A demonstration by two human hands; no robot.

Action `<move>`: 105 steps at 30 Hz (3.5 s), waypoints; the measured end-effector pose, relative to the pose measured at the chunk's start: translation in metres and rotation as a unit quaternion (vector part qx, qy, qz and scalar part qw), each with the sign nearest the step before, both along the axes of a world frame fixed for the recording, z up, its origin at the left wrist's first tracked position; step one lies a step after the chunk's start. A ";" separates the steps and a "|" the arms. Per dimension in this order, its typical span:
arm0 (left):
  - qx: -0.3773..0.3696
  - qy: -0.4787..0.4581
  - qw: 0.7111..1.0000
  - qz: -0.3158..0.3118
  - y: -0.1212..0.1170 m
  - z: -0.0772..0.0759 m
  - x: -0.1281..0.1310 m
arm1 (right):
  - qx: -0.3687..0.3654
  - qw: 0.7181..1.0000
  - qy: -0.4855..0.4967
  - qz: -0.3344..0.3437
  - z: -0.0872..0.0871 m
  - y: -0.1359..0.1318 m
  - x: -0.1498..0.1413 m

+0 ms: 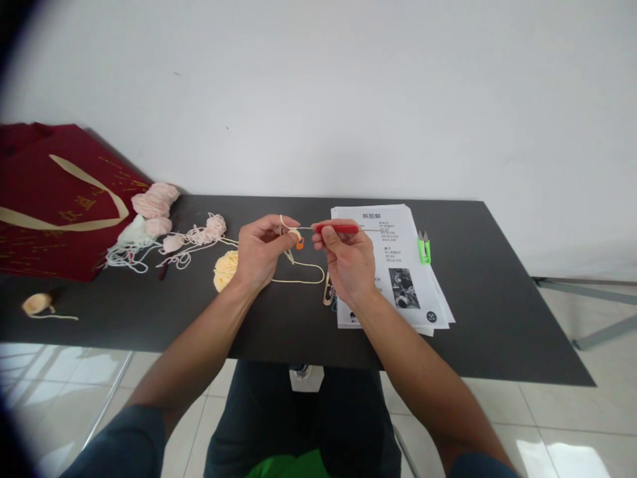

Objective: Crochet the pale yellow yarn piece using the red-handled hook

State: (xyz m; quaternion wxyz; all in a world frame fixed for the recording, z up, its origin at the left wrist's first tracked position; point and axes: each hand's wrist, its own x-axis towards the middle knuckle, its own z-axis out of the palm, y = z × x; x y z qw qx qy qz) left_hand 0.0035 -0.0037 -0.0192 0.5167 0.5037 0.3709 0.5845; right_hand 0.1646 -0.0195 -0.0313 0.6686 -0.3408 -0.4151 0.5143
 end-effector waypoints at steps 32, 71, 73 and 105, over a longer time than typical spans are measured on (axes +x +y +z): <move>-0.014 -0.078 0.997 0.017 0.007 -0.004 0.003 | -0.065 0.995 0.070 -0.013 0.005 -0.011 -0.022; -0.105 -0.166 0.979 -0.061 0.003 0.009 0.001 | 0.028 0.998 0.013 -0.046 0.014 -0.004 -0.006; -0.097 -0.159 0.981 -0.059 0.004 0.009 0.000 | 0.035 0.998 0.000 -0.054 0.015 -0.005 -0.005; -0.093 -0.103 0.980 -0.142 0.007 0.008 -0.011 | -0.061 0.992 0.095 0.063 0.015 -0.004 0.000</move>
